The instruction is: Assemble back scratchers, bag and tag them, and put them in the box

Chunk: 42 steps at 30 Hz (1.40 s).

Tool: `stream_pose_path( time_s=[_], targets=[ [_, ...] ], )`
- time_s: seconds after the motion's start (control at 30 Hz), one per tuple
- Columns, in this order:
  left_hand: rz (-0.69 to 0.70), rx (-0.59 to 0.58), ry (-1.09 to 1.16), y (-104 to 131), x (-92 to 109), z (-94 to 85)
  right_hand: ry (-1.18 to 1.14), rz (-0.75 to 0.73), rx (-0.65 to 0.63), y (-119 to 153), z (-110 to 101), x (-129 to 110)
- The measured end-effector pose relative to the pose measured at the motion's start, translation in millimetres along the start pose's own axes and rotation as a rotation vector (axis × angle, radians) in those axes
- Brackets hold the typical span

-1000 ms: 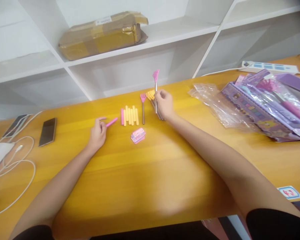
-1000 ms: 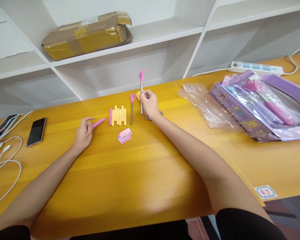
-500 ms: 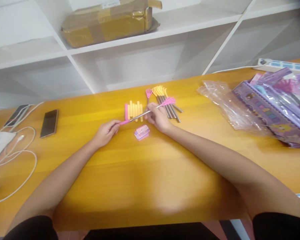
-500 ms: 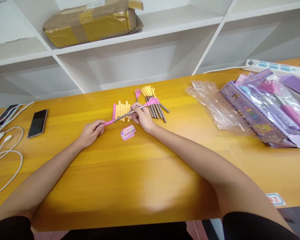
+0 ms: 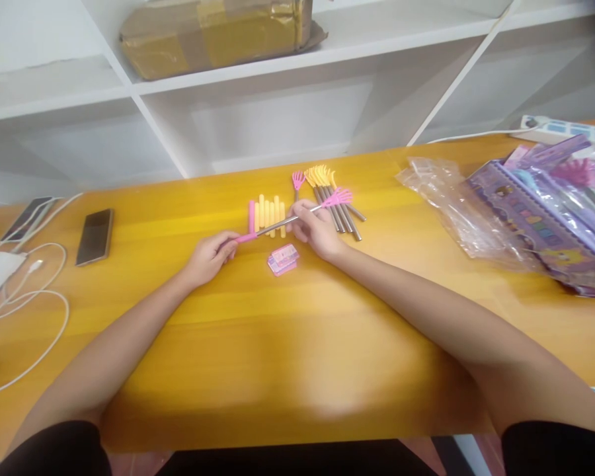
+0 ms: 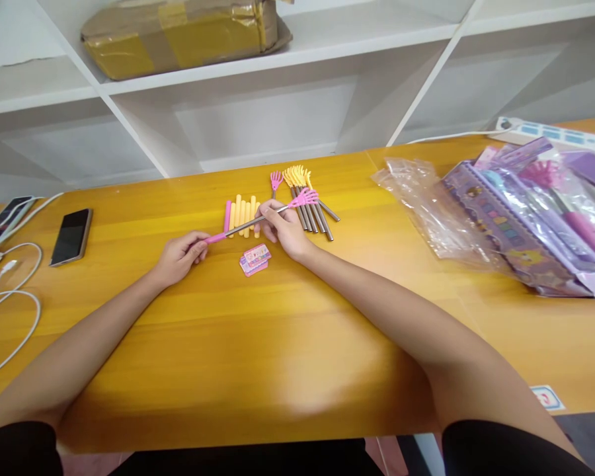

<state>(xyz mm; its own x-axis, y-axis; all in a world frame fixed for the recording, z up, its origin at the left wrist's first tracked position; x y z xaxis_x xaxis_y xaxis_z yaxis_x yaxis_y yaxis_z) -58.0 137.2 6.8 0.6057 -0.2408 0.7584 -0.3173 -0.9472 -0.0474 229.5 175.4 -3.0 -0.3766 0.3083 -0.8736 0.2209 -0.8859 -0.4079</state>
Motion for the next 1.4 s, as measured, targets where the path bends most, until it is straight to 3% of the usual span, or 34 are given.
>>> stream_pose_path(
  time_s=[0.23,0.57,0.8,0.97,1.17,1.4],
  targets=[
    [-0.019,0.012,-0.042,1.9,5.6,-1.0,0.075,0.015,-0.001,3.1,2.8,-7.6],
    [-0.029,0.065,-0.032,0.4,-1.5,-0.8,0.085,-0.001,-0.033,4.8,5.5,-8.8],
    [0.0,0.05,-0.07,1.6,1.4,-1.7,0.088,0.003,-0.109,5.9,1.8,-7.2],
    [-0.044,0.067,0.026,2.4,-1.8,-1.9,0.108,0.01,-0.138,0.7,-3.3,-12.9],
    [-0.063,0.066,0.104,2.2,0.7,-0.4,0.05,-0.026,0.049,-13.3,-18.7,-23.1],
    [-0.07,0.07,0.186,0.1,-1.4,-1.1,-0.033,-0.117,0.174,-23.3,-32.6,-36.0]
  ],
)
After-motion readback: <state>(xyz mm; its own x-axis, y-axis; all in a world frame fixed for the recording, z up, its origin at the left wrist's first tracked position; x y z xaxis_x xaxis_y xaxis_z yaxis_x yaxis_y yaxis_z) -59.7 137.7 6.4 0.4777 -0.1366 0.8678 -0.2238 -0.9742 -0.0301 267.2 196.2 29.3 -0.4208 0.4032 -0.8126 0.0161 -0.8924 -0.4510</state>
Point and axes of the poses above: each hand's wrist, its own y-axis away from the middle knuckle, its own z-axis out of the palm, x = y × z, the point moved 2 cm from there along -y, towards the middle knuckle, and after that the axes turned 8 degrees about -z, right-handed, at the moved point
